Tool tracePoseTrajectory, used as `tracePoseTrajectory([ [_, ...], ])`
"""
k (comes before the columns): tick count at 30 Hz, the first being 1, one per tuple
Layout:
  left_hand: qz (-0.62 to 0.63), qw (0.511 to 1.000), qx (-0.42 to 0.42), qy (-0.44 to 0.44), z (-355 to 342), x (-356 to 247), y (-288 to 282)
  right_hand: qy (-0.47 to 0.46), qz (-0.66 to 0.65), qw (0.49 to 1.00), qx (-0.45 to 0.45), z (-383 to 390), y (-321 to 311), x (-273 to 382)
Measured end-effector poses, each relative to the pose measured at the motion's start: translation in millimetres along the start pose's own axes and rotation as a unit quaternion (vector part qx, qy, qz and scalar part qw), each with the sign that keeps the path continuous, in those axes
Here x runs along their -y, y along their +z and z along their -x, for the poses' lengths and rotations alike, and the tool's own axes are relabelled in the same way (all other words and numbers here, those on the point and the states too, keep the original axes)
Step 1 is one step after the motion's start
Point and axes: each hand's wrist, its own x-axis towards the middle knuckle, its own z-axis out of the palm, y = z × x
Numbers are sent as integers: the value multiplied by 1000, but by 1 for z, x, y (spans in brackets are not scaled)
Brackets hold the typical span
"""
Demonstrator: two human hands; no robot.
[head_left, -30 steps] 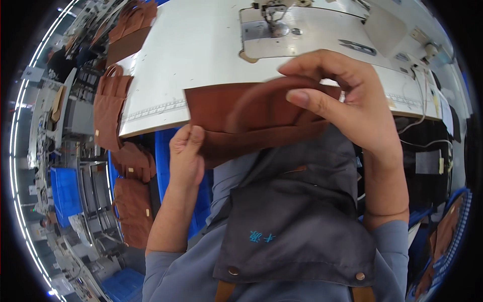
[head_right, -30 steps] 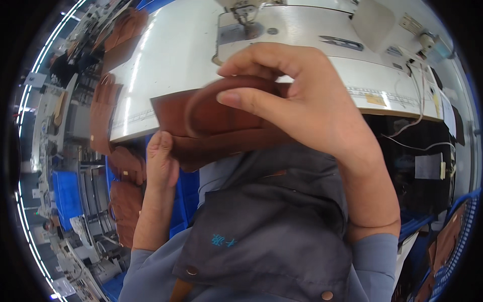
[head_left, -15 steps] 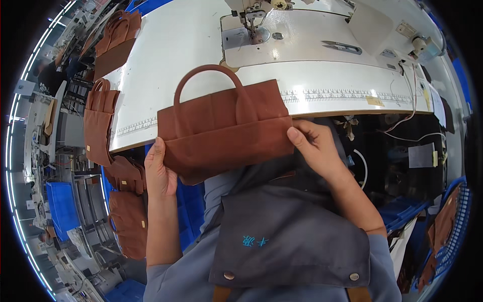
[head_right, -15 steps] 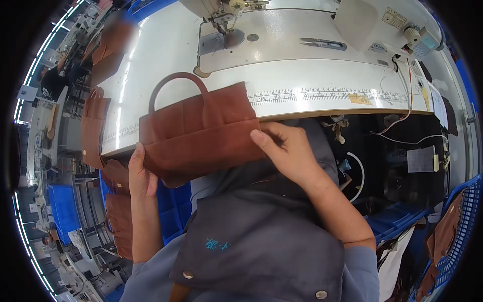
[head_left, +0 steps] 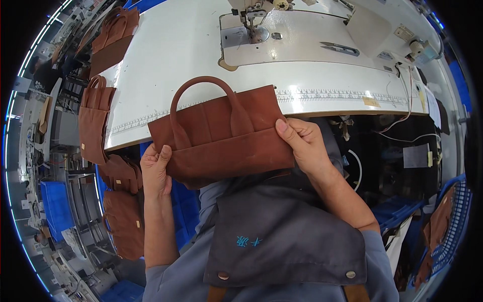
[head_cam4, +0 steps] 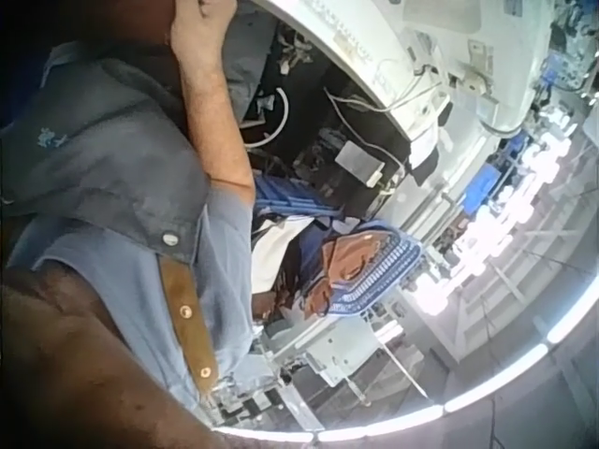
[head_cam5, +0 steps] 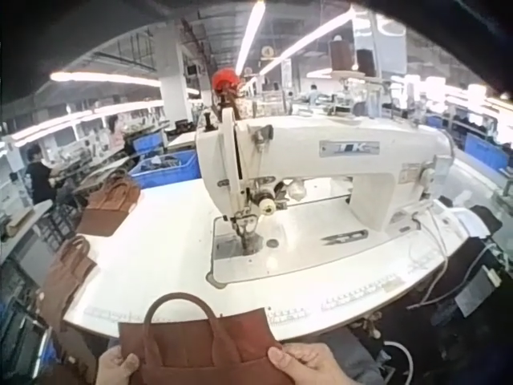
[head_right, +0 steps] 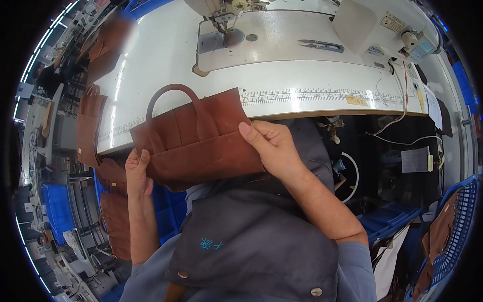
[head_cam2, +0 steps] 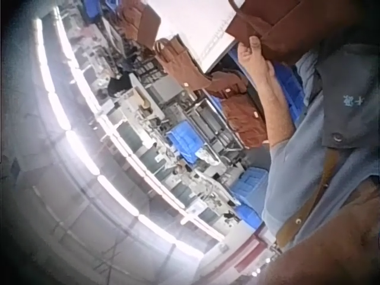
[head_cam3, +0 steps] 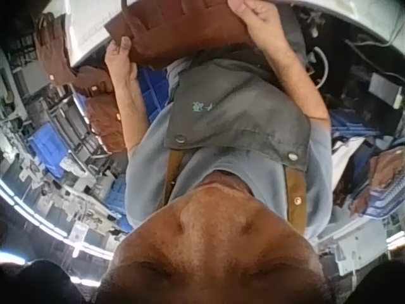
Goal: Sewing and assembling pieces of a leather bag using an industrial sewing machine.
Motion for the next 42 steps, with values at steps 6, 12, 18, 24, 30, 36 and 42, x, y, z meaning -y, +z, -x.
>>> tracePoseTrajectory([
  [6,31,1000,1,-4,-2,5,-1,49,-121,991,16,0,-3,8],
  [12,21,1000,-10,-8,-1,2,-6,39,67,997,2,1,-2,6],
  [18,67,997,21,-33,1,-4,-6,3,-8,1000,5,1,-6,-3],
  [24,174,983,23,-61,8,-12,-3,97,-47,994,-12,-1,-8,4],
  [30,-7,999,36,-20,13,-8,-4,27,25,999,3,6,1,6],
  [36,50,999,9,-10,14,-20,1,-7,92,995,-41,4,8,2],
  [42,-56,996,-12,68,13,-96,-33,53,135,979,141,-12,43,15],
])
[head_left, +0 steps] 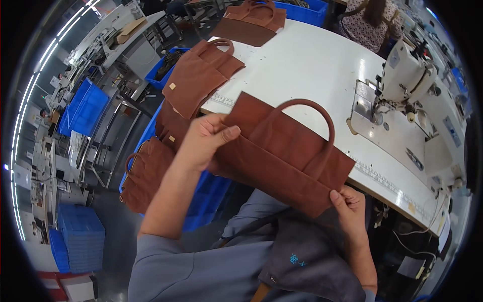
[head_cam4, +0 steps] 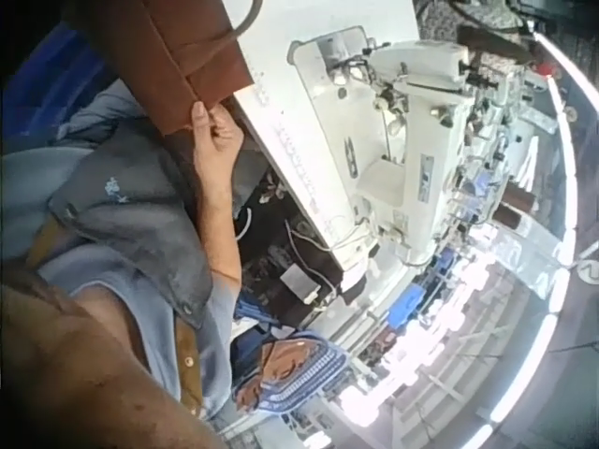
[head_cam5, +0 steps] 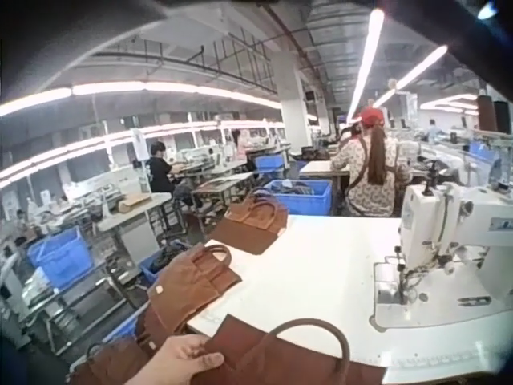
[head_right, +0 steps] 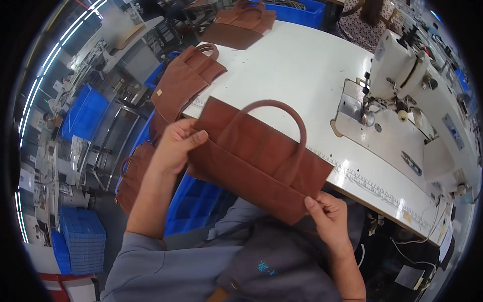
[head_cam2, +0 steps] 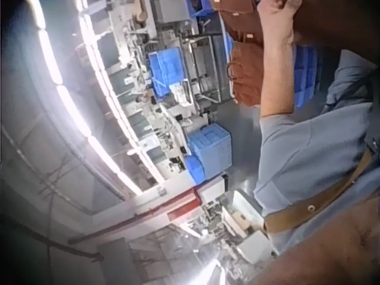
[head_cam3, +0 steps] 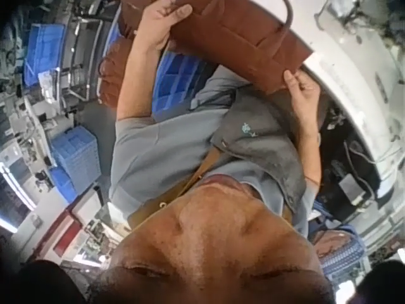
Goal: Sewing and assembling pieces of a leather bag using an industrial sewing machine.
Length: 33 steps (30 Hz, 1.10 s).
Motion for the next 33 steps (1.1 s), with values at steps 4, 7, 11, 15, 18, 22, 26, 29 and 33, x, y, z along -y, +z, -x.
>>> tracePoseTrajectory([
  [4,-173,982,-42,60,-23,-85,-54,82,-44,990,108,-54,50,24],
  [7,-230,969,-40,82,-63,-152,-96,37,-140,977,159,-109,101,41],
  [11,-363,920,-76,126,-146,-197,-154,57,-165,972,156,-189,163,54],
  [15,-600,756,-183,188,-200,-140,-172,86,-30,990,105,-202,162,41],
  [18,-611,771,-92,156,-201,-64,-146,60,-54,984,158,-168,123,30],
  [22,-702,698,-101,102,-177,-10,-115,51,1,993,102,-129,68,37],
  [26,-702,699,-113,78,-177,-12,-97,34,23,997,65,-109,35,44],
  [29,-704,690,-162,47,-185,-10,-77,4,25,999,43,-98,24,41],
  [33,-692,689,-213,18,-184,-2,-59,-6,39,999,23,-82,10,41],
])
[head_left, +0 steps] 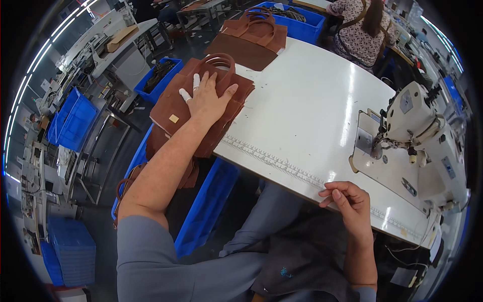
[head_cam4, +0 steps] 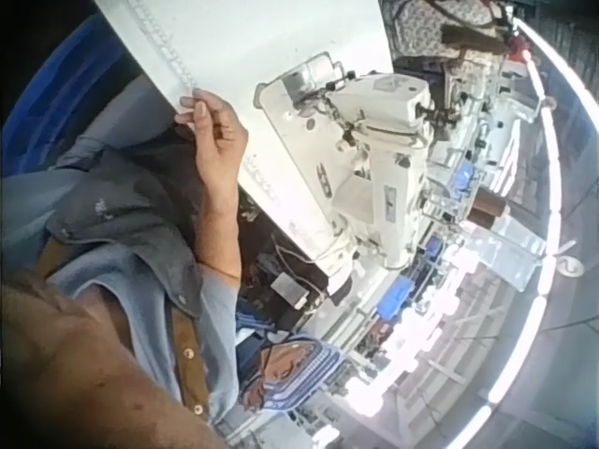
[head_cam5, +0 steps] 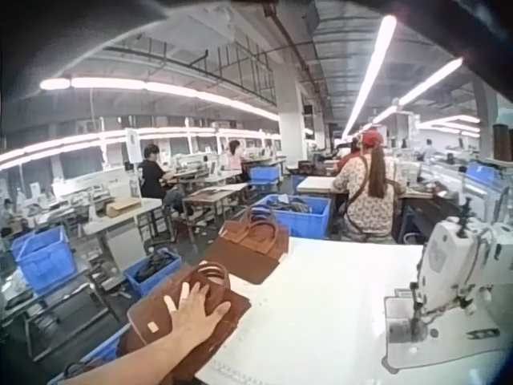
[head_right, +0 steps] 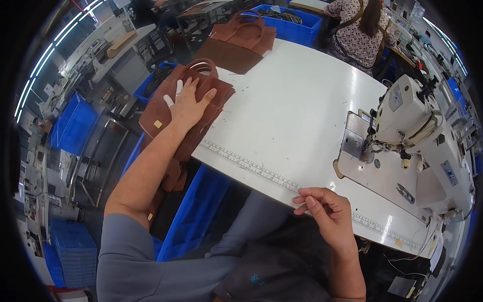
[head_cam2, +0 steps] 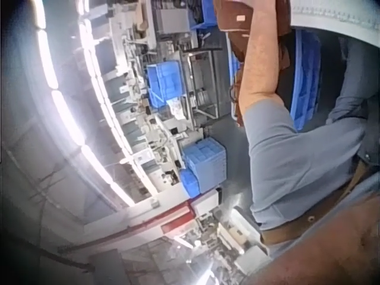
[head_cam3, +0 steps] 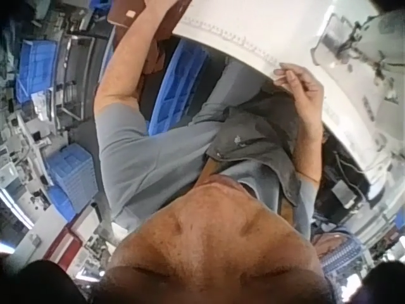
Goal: Sewing and assembling pieces of a leather bag using an industrial sewing machine.
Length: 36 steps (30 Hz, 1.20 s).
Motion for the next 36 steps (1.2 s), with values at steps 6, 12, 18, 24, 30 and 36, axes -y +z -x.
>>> tracePoseTrajectory([
  [6,61,996,-18,-55,8,-3,0,-44,83,993,-70,22,-40,10],
  [12,208,930,-208,221,15,-60,-17,-72,130,968,-204,48,-84,8],
  [18,319,816,18,483,103,-186,6,-68,154,955,-246,72,-92,5],
  [24,359,734,-82,570,169,-254,18,-66,177,951,-243,106,-95,5],
  [30,357,719,-136,580,176,-249,31,-74,211,926,-303,149,-111,15],
  [36,355,733,-178,553,172,-244,27,-95,186,932,-297,164,-96,10],
])
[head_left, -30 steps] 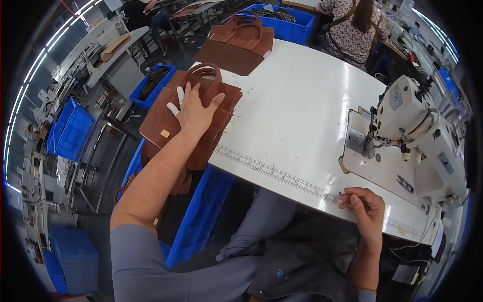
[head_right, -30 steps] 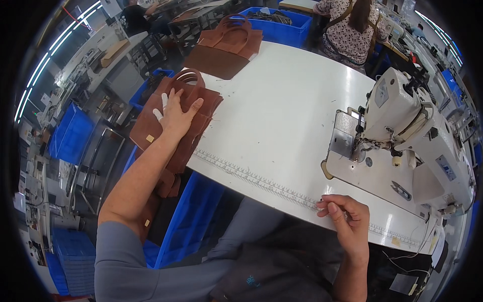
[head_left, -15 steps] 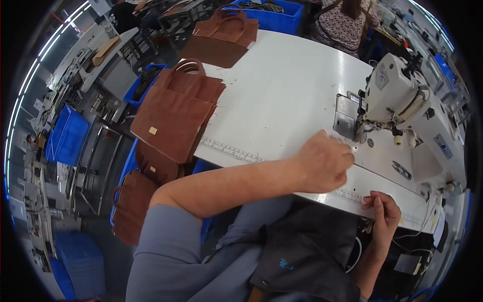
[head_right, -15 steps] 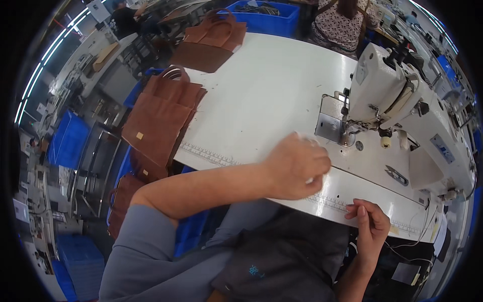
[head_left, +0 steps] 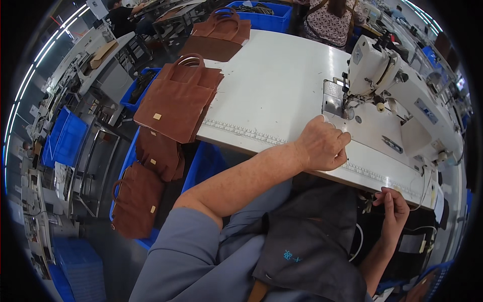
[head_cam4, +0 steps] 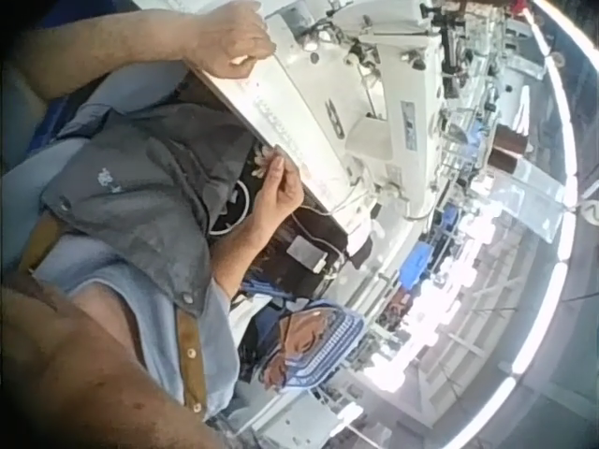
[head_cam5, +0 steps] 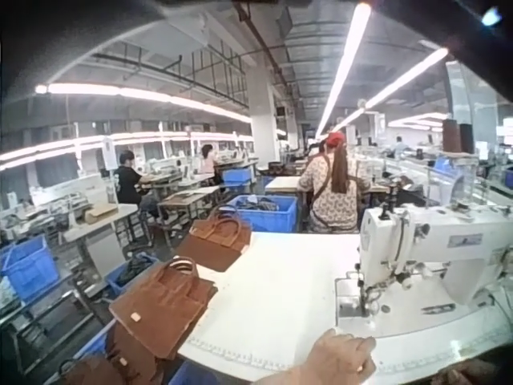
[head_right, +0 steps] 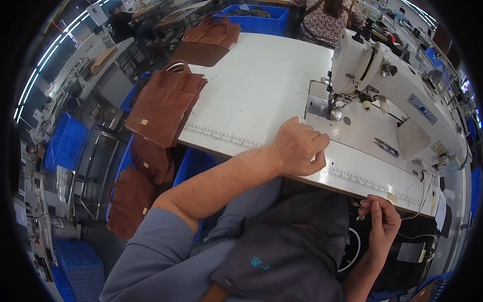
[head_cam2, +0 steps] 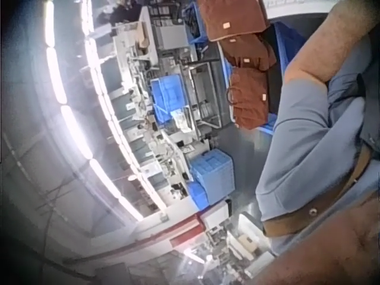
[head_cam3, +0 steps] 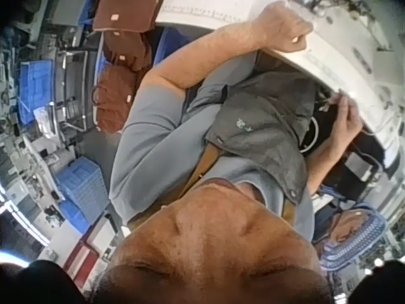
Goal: Sewing and assembling pieces of a leather bag using an industrial sewing machine.
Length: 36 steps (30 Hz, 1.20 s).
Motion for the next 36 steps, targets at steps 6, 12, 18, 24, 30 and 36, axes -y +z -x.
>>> tracePoseTrajectory([
  [6,43,992,-16,-116,-3,4,-8,29,-22,999,26,18,17,0],
  [12,227,918,-75,-317,-2,35,-15,36,-53,997,33,27,10,4],
  [18,209,926,-52,-310,-5,32,-8,63,-44,997,18,32,5,-2],
  [24,481,795,-85,-360,-4,45,-15,71,-51,996,21,27,3,-19],
  [30,716,556,-89,-413,8,84,-22,78,-95,992,19,19,6,-29],
  [36,729,539,-60,-417,12,87,-23,72,-119,990,15,9,13,-31],
])
